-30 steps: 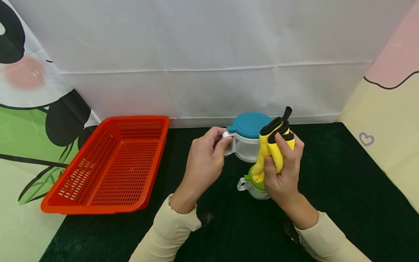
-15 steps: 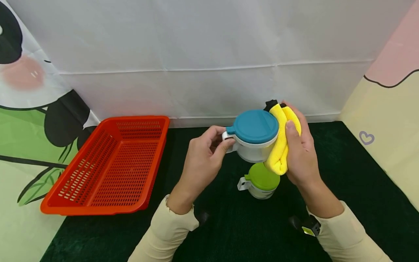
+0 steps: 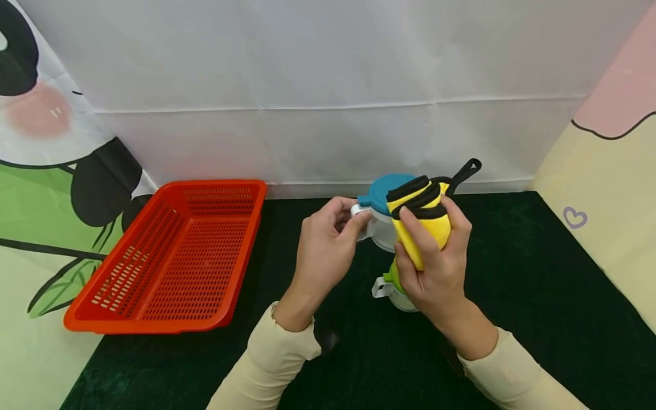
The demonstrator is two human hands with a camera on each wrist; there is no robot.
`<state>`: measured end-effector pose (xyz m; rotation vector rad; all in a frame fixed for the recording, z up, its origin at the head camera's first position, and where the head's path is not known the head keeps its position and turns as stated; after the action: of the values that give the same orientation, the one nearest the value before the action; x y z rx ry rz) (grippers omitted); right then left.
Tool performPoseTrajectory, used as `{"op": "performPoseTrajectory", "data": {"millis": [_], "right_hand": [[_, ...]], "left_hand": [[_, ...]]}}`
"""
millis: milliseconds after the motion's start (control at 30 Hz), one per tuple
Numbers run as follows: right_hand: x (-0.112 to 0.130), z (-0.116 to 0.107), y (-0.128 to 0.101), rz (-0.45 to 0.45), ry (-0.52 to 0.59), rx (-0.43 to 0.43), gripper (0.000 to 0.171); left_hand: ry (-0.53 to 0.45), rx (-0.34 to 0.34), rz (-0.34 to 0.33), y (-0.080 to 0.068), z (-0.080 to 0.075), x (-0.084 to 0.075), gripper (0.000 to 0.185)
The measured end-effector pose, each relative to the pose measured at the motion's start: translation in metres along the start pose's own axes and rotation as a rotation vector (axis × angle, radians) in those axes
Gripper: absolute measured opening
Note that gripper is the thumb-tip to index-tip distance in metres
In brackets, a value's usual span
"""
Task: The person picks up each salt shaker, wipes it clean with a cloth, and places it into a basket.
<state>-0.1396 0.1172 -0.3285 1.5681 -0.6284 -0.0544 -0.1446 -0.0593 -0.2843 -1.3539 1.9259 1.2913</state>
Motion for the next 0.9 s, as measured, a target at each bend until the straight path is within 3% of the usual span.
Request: {"op": "performPoseTrajectory", "data": {"millis": [100,300,400,533,600,667,767,900], "right_hand": [[-0.006,-0.002,-0.001,0.033,0.082,-0.015,0.042],[-0.014,-0.011,0.006,0.233,0.335,-0.040,0.048],[-0.017,-0.018,0.010,0.393,0.505,-0.003,0.047],[-0.021,-0.029,0.016,0.705,0.714,0.095,0.046],[-0.023,-0.034,0.020,0.834,0.749,0.155,0.048],[-0.023,-0.037,0.025,0.898,0.759,0.189,0.050],[-0.019,-0.040,0.032,0.849,0.712,0.152,0.048],[-0.008,-0.035,0.032,0.587,0.474,0.060,0.043]], "left_hand": [[0.015,0.015,0.030,-0.002,0.000,0.002,0.019],[-0.008,0.045,0.106,-0.003,-0.004,0.006,0.017],[-0.045,0.063,0.136,-0.002,-0.008,0.008,0.017],[-0.065,0.109,0.151,-0.001,-0.014,0.009,0.018],[-0.055,0.134,0.136,-0.001,-0.014,0.010,0.020],[-0.043,0.150,0.109,-0.001,-0.013,0.010,0.021],[-0.049,0.160,0.067,-0.001,-0.009,0.010,0.023],[-0.092,0.134,0.013,-0.001,-0.003,0.008,0.022]]}}
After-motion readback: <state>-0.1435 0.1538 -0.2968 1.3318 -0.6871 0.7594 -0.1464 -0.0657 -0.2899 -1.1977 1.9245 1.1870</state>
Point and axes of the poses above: each hand's wrist, its own y-axis towards the middle knuckle, its own z-axis out of the palm, x = y × z, the point moved 1 cm from there along y, towards the middle knuckle, and after that the axes turned 8 degrees about y, right-handed, at the moved point
